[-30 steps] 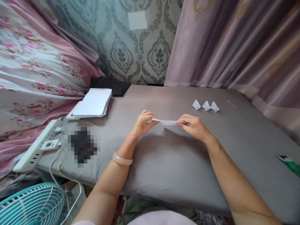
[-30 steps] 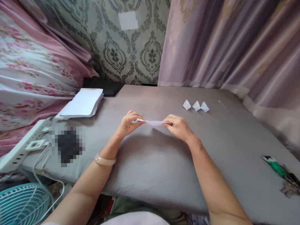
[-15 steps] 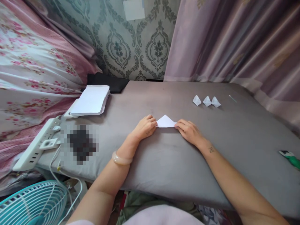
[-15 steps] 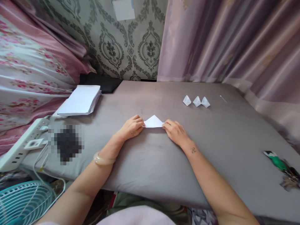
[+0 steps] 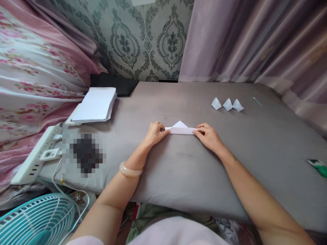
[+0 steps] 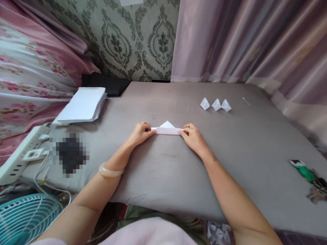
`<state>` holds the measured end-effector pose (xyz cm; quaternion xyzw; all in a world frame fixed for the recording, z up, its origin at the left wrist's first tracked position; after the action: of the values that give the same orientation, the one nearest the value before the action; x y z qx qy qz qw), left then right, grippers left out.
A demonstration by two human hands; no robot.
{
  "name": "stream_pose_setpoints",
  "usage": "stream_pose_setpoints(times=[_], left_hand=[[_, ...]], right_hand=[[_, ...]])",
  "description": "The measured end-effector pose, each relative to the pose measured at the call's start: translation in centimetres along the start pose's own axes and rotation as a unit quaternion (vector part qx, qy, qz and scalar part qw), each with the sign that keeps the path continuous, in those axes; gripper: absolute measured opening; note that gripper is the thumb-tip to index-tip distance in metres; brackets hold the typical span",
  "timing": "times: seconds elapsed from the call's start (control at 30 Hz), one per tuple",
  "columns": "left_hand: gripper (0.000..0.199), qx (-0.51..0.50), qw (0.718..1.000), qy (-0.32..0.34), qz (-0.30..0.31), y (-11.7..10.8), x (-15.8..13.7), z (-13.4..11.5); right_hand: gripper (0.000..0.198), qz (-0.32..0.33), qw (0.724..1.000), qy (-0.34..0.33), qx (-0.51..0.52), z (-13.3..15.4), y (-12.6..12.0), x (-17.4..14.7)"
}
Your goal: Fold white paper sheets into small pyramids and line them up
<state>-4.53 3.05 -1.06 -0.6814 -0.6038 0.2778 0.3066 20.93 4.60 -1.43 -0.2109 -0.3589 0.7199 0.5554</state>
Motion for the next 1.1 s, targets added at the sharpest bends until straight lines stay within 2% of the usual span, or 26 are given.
stream_pose_setpoints(times=[0.3,0.5,0.83,1.1], left_hand=[[0.018,0.021,0.999,-0.026,-0.016,-0.2,0.0,-0.4],[0.016,0.022,1.0,0.0,-0.018,0.0,0.1,-0.1],[0.017,0.034,0.999,0.027,-0.012,0.3,0.2,0.0],[0.017,0.101,0.994,0.039,-0.024,0.8,-0.4,-0.3]], right_hand=[[0.025,-0.03,0.999,0.032,-0.026,0.1,0.0,0.1],[0.025,-0.038,0.998,0.029,-0.037,0.1,0.0,0.1],[0.027,-0.014,0.998,0.028,-0.055,0.0,0.2,0.4],[0.026,0.01,0.998,0.043,-0.054,0.2,0.0,0.6]])
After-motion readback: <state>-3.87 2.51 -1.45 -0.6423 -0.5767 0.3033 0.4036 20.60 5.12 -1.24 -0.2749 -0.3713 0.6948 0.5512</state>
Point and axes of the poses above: each hand's wrist, its own x-axis towards the middle knuckle, its own y-axis out of the palm, z = x × y, the point moved 5 cm from there along x, towards the middle knuckle, and after that the axes turned 4 degrees about z, right-handed, at the moved point
